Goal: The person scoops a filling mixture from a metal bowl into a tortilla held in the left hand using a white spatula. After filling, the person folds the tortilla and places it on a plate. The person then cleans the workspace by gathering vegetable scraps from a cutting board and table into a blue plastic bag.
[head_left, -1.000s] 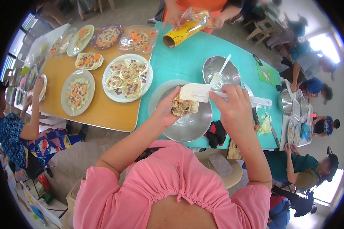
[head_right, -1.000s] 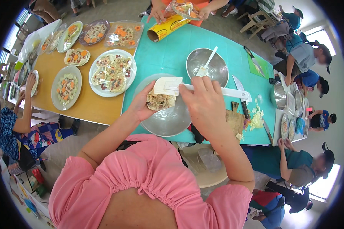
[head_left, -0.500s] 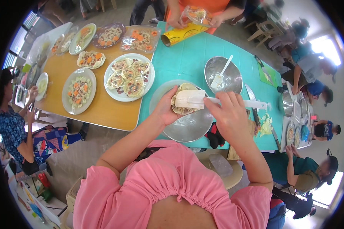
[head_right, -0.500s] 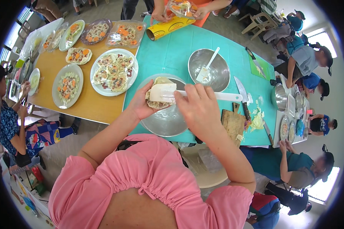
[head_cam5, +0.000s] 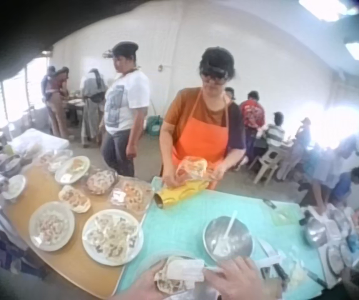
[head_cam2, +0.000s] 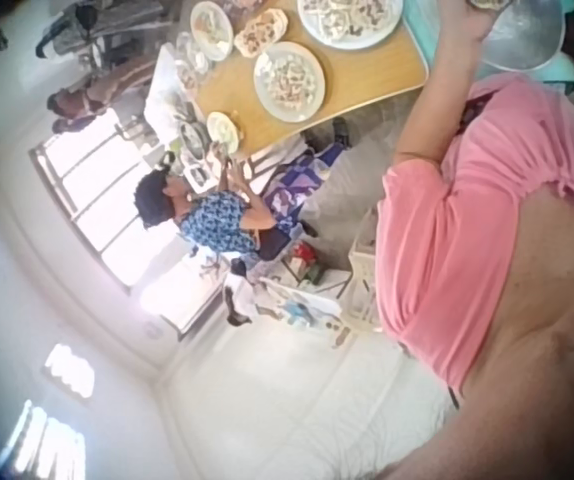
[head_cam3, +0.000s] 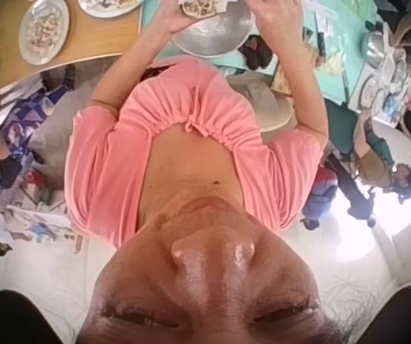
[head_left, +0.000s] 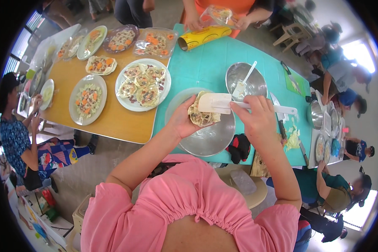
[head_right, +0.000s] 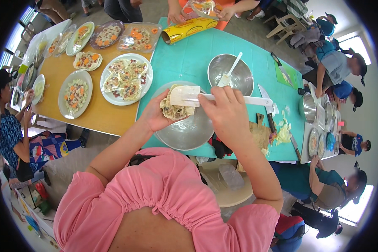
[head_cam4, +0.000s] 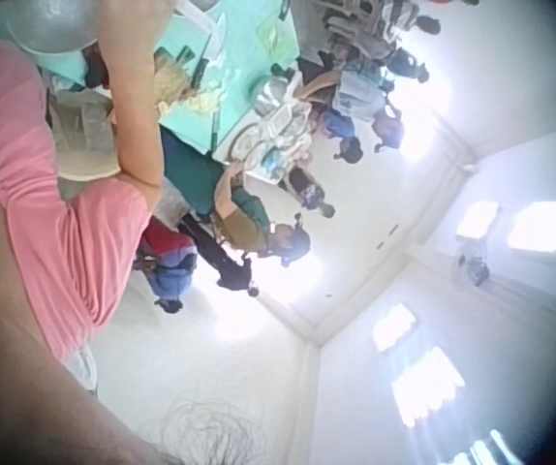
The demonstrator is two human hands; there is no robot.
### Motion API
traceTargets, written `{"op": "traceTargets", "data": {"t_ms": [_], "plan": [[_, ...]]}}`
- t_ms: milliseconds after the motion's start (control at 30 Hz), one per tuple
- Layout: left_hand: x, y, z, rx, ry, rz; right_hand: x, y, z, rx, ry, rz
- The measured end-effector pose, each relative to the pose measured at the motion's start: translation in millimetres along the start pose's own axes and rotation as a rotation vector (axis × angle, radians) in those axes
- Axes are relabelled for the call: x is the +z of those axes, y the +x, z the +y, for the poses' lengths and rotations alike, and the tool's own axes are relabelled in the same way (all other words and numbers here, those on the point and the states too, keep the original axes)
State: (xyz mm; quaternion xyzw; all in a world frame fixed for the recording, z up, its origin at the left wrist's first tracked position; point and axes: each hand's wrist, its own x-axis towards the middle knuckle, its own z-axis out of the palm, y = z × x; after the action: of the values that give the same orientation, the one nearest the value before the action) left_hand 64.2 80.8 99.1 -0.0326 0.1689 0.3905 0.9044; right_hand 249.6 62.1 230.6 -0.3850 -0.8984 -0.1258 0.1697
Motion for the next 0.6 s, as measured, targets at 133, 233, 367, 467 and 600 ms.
{"op": "traceTargets", "data": {"t_ms": [133, 233, 367, 467, 600], "plan": [[-4.5, -2.8, 4.0, 0.007, -0.04, -0.019, -12.7, -4.1, -3.3, -0.011, 0.026, 0.005], [-3.0, -4.8, 6.8, -0.008, -0.076, -0.061, -7.9, -11.6, -1.4, -0.061, 0.035, 0.012], [3.0, -4.2, 5.5, -0.003, -0.036, -0.041, 1.4, -11.3, 10.8, -0.053, -0.006, 0.066], [3.4, -3.1, 6.4, -0.004, -0.046, -0.019, -6.4, -10.7, 11.2, -0.036, 0.003, 0.055], [-0.3, -0.6, 9.8, -0.004, -0.118, -0.056, -13.5, -13.1, 3.3, -0.084, 0.033, 0.012]]}}
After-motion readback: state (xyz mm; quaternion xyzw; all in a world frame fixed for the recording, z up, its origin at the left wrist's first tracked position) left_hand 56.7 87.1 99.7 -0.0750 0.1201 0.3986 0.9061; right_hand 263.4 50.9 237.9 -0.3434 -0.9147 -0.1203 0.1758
